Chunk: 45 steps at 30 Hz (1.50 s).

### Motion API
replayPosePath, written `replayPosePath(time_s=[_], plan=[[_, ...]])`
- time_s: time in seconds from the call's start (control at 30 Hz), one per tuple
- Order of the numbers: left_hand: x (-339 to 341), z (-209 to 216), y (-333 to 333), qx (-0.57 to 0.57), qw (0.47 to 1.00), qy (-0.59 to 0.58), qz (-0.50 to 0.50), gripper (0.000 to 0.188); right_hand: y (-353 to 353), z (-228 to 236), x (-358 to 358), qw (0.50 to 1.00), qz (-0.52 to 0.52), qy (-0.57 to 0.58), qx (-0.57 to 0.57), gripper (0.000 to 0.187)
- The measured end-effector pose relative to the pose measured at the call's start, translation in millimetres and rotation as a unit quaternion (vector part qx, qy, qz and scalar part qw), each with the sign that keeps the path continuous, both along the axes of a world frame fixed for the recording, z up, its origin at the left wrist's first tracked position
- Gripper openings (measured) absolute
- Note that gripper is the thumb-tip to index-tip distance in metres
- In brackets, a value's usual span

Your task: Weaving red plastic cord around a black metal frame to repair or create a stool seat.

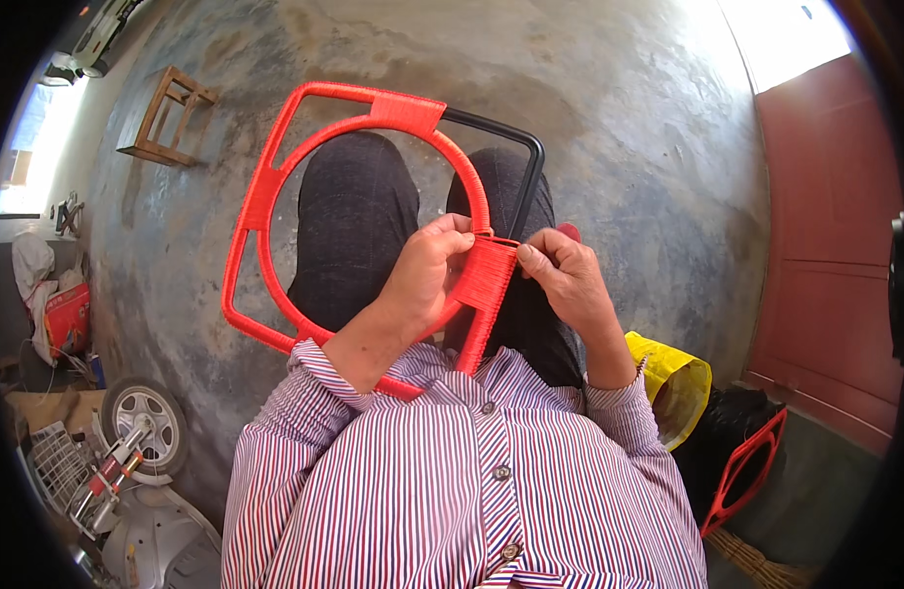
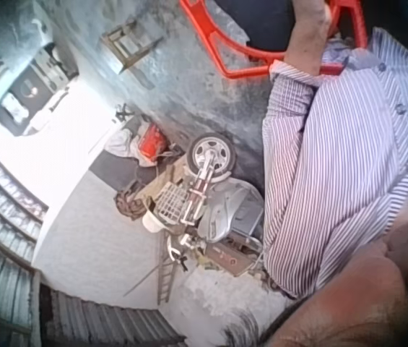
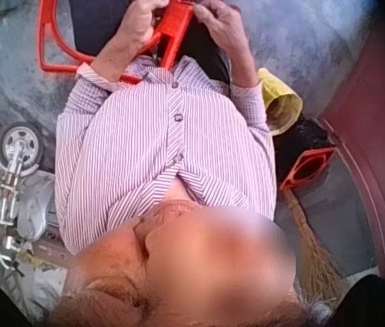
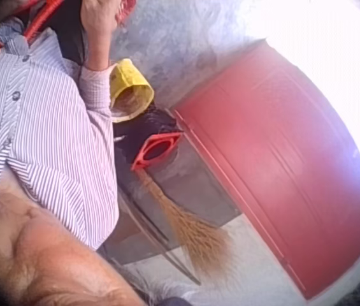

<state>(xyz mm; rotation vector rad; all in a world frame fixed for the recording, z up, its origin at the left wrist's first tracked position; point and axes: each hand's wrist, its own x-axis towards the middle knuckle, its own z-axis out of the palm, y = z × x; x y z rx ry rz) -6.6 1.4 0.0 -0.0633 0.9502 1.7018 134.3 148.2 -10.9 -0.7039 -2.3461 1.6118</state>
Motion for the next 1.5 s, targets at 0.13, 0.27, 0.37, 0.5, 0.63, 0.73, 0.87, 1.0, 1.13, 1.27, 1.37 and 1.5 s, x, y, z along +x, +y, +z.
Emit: replayPosePath(time_s=[0.13, 0.27, 0.37, 0.5, 0.63, 0.73, 0.87, 1.0, 1.13, 1.27, 1.37, 1.5], plan=[[0, -3, -1, 0.011, 1.000, 0.005, -0.001, 0.016, -8, 5, -11, 0.999, -0.031, -0.007, -0.043, 0.028], [-1, -5, 0, 0.015, 1.000, 0.009, 0.003, 0.015, -8, 8, -13, 0.999, -0.013, -0.051, 0.002, 0.028], [1, 1, 1, 0.012, 1.000, 0.014, 0.010, 0.015, -10, 9, -14, 0.999, -0.023, -0.040, 0.010, 0.028], [0, 2, 1, 0.005, 1.000, 0.010, 0.010, 0.015, -14, 6, -12, 0.999, -0.036, -0.017, 0.004, 0.026], [-2, -1, 0, -0.003, 1.000, 0.011, -0.001, 0.015, -16, 5, -11, 0.999, -0.044, -0.014, -0.027, 0.023], [-2, -2, 0, -0.009, 1.000, 0.002, 0.000, 0.013, -17, 6, -11, 0.998, -0.043, -0.016, -0.031, 0.023], [-3, -4, -1, -0.001, 1.000, 0.000, -0.007, 0.011, -17, 4, -11, 0.998, -0.041, -0.008, -0.035, 0.023], [-3, -5, -1, 0.001, 1.000, -0.004, -0.006, 0.010, -17, 2, -11, 0.998, -0.042, -0.009, -0.038, 0.023], [-1, -3, -1, 0.002, 1.000, -0.014, 0.002, 0.010, -17, 3, -11, 0.998, -0.044, -0.006, -0.038, 0.023], [-1, -3, 0, 0.003, 1.000, -0.025, 0.001, 0.011, -16, 1, -11, 0.998, -0.044, -0.007, -0.036, 0.023], [-3, -6, 0, 0.002, 1.000, -0.019, -0.005, 0.012, -16, 2, -12, 0.998, -0.042, -0.011, -0.041, 0.023], [-3, -6, 0, -0.002, 1.000, -0.019, -0.012, 0.013, -16, 2, -11, 0.998, -0.043, -0.014, -0.047, 0.023]])
